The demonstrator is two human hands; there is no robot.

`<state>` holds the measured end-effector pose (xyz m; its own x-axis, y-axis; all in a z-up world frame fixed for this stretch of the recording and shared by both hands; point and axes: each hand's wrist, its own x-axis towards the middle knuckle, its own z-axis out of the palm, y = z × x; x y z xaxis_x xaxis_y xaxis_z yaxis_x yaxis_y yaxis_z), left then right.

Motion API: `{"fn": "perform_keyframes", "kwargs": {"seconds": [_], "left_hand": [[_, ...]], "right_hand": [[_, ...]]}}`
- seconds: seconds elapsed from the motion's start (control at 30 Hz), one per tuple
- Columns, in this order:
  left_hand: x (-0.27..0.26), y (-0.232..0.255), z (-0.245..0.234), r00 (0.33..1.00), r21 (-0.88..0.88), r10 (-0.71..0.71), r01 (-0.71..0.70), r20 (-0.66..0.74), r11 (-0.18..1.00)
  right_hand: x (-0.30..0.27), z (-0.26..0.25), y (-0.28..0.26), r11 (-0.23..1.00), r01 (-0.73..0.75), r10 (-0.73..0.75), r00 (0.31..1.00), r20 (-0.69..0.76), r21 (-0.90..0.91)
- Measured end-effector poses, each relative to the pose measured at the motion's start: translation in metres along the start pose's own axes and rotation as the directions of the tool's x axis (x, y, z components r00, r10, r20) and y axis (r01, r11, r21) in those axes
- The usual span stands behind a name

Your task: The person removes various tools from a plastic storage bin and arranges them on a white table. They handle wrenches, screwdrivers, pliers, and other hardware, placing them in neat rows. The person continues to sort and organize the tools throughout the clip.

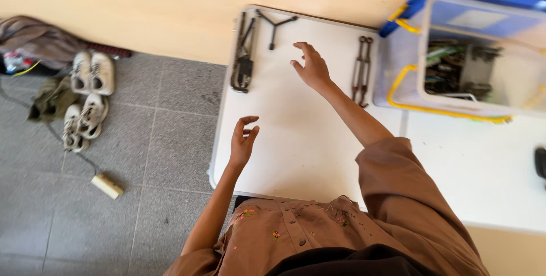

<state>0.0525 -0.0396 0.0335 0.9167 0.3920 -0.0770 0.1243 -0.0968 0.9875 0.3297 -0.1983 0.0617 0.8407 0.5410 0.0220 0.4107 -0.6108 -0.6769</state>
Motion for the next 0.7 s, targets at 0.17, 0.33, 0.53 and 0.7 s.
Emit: {"fn": "perform_keyframes", "kwargs": {"seconds": [0.17,0.33,0.53,0.7], "left_hand": [[0.035,0.051,0.073,0.985,-0.046,-0.033,0.042,0.170,0.998],[0.062,0.119,0.160,0.920,-0.153,0.192,-0.147,0.341,0.977],[0.093,0.184,0.261,0.826,-0.347,0.371,-0.230,0.424,0.909],[0.132,0.209,0.343,0.809,-0.479,0.458,-0.257,0.369,0.840]], "right_hand": [[-0.078,-0.105,-0.026,0.981,0.077,-0.087,0.995,0.044,0.179],[-0.134,-0.207,-0.007,0.949,0.258,-0.242,0.964,-0.105,0.181],[-0.161,-0.316,0.071,0.993,0.098,-0.069,0.939,-0.338,0.070],[-0.173,-0.361,0.142,0.994,-0.068,0.043,0.960,-0.276,-0.080]]}}
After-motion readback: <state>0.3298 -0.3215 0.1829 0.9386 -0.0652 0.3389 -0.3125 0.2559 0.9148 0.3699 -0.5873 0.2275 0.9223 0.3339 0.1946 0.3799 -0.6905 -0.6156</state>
